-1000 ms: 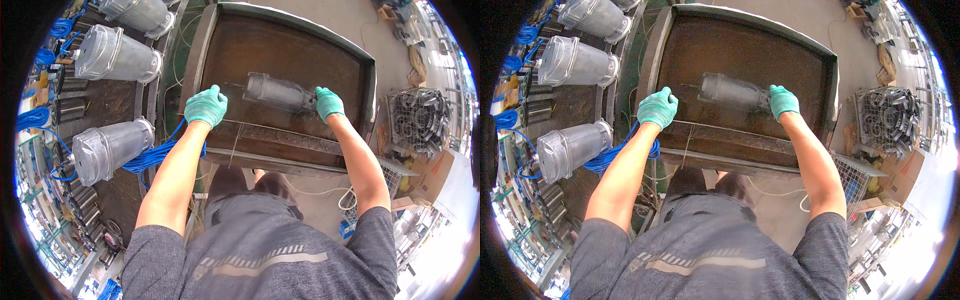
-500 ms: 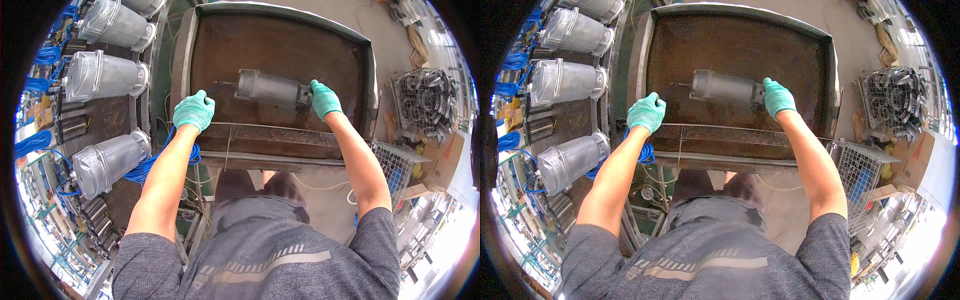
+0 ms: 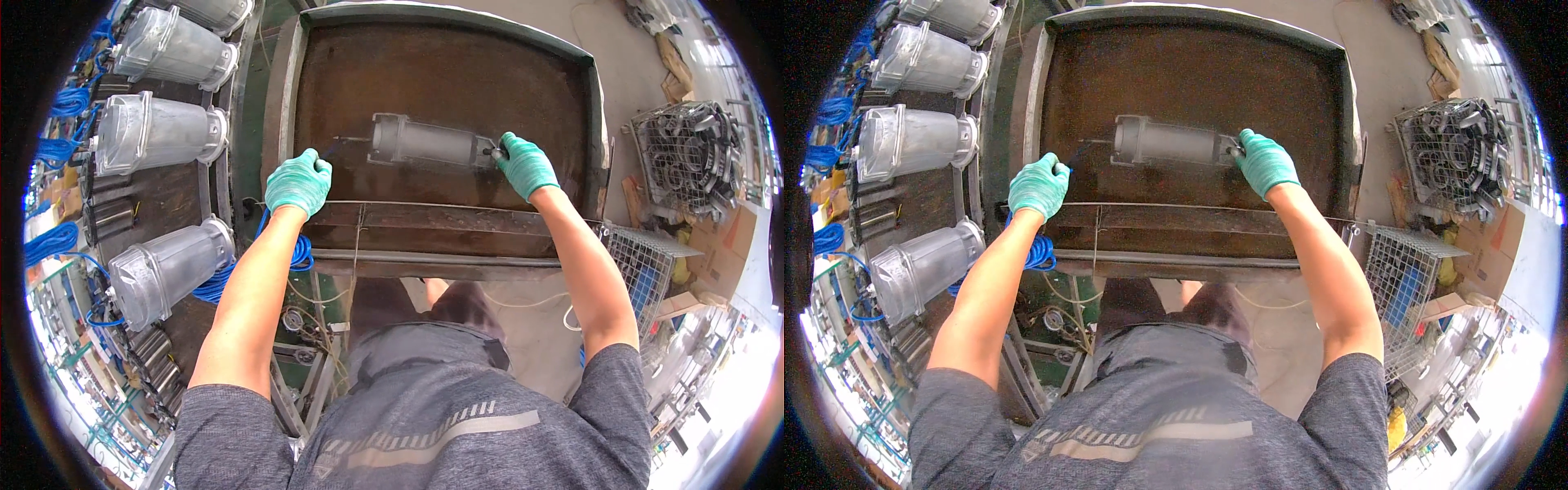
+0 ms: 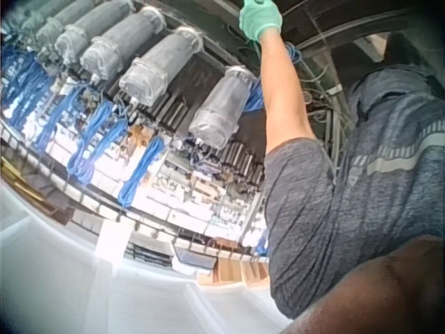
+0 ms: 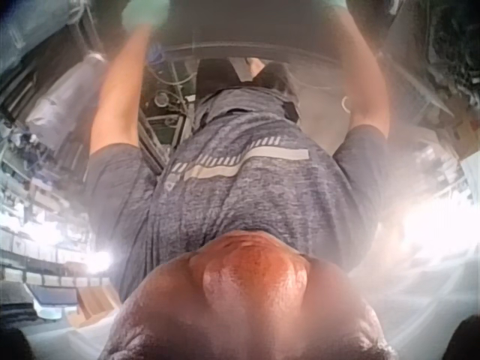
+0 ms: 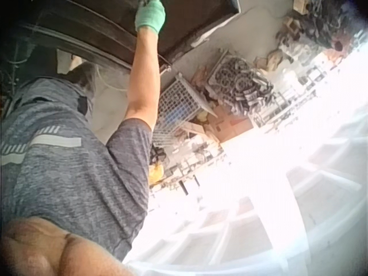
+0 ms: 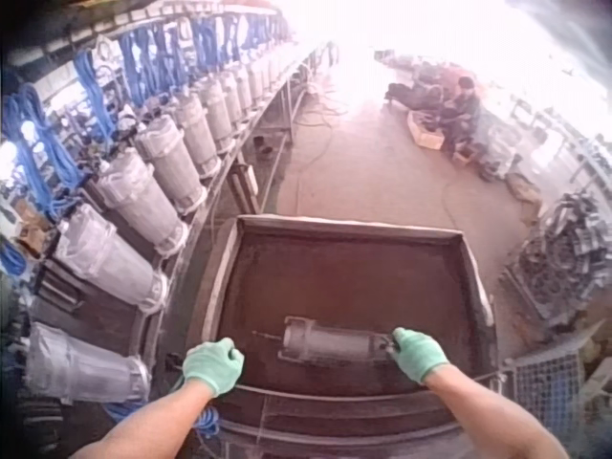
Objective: The person prepares a motor housing for testing by attaching a clear tube, positioning the housing in a metal tray filled with liquid, and then uses a marker to label the housing.
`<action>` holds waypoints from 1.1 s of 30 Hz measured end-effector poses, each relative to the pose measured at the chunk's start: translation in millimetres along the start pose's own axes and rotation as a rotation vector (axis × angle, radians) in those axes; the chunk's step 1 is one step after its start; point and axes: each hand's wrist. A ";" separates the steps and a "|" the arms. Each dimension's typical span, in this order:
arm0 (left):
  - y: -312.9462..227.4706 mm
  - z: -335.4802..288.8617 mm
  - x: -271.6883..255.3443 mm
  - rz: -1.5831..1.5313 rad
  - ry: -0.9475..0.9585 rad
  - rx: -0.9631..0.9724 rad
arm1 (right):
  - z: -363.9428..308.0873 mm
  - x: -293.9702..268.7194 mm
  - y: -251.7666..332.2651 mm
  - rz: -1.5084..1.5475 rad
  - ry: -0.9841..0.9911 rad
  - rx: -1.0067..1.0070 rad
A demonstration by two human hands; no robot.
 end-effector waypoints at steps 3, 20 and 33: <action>-0.7 -1.3 0.0 0.001 -0.001 -0.003 | -4.9 -7.2 -0.8 0.011 -0.005 0.009; -1.5 1.9 3.6 0.013 0.001 -0.004 | -114.5 -162.3 192.8 0.394 -0.355 -0.981; -7.3 0.6 10.9 0.024 -0.044 0.024 | -141.8 -166.2 191.4 0.438 -0.153 -1.177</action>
Point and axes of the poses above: each hand's wrist, its own z-axis towards the middle knuckle, its own x-axis out of the palm, y = z × x, and after that the axes turned 5 degrees about -x, right-handed
